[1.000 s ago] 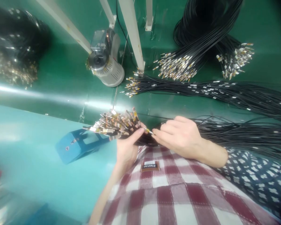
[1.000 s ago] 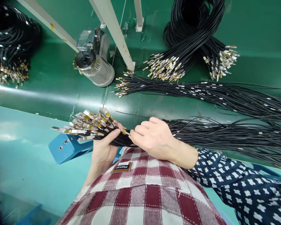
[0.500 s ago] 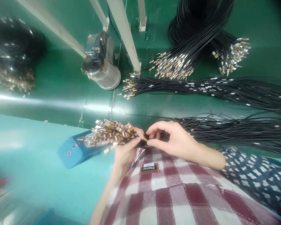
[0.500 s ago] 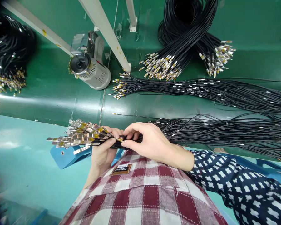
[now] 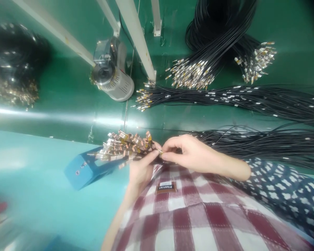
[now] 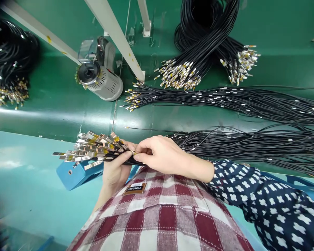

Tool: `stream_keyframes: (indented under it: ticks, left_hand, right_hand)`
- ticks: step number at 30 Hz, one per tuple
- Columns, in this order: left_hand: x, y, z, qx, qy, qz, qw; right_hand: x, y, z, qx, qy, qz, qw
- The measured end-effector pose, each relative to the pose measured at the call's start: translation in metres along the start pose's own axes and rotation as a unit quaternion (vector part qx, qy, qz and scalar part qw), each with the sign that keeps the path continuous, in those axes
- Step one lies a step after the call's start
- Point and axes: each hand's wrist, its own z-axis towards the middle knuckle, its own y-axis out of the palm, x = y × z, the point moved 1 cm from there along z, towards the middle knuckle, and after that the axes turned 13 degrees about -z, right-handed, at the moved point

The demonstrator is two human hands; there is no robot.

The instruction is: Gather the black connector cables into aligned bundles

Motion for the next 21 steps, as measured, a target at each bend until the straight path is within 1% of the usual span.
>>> stream_keyframes:
  ticks: [2,3,8,10,12,14,16,17,19,20,21]
  left_hand:
    - [0.000,0.001,0.001,0.014,0.002,-0.004,1.000]
    - [0.000,0.002,0.002,0.021,0.005,-0.009,1.000]
    - [0.001,0.007,0.005,0.039,0.014,-0.036,0.999]
    - [0.001,0.007,0.006,0.038,0.012,-0.039,0.998]
    - [0.002,0.007,0.006,0.040,0.011,-0.039,0.998]
    - [0.002,0.007,0.006,0.042,0.011,-0.038,0.998]
    - [0.002,0.008,0.006,0.043,0.015,-0.035,0.998]
    - [0.002,0.009,0.006,0.046,0.018,-0.032,0.998]
    - [0.001,0.013,0.005,0.073,0.031,-0.020,0.997]
    - [0.001,0.015,0.005,0.094,0.040,-0.013,0.995]
    - [0.000,0.017,0.005,0.116,0.050,-0.007,0.992]
  right_hand:
    - [0.001,0.000,-0.001,0.002,0.009,0.007,1.000]
    - [0.002,0.001,-0.002,0.012,0.014,0.018,1.000]
    - [0.010,0.013,-0.011,0.109,0.030,0.068,0.991]
    - [0.011,0.015,-0.012,0.124,0.021,0.063,0.990]
    - [0.011,0.013,-0.012,0.123,0.017,0.049,0.991]
    - [0.012,0.009,-0.008,0.096,0.031,0.068,0.993]
    - [0.015,0.005,-0.003,0.035,0.051,0.140,0.988]
    - [0.017,0.004,0.001,-0.004,0.059,0.186,0.981]
    - [0.021,0.000,0.007,-0.067,0.066,0.262,0.961]
    - [0.022,-0.002,0.009,-0.085,0.067,0.283,0.953]
    - [0.024,-0.003,0.011,-0.090,0.067,0.293,0.950]
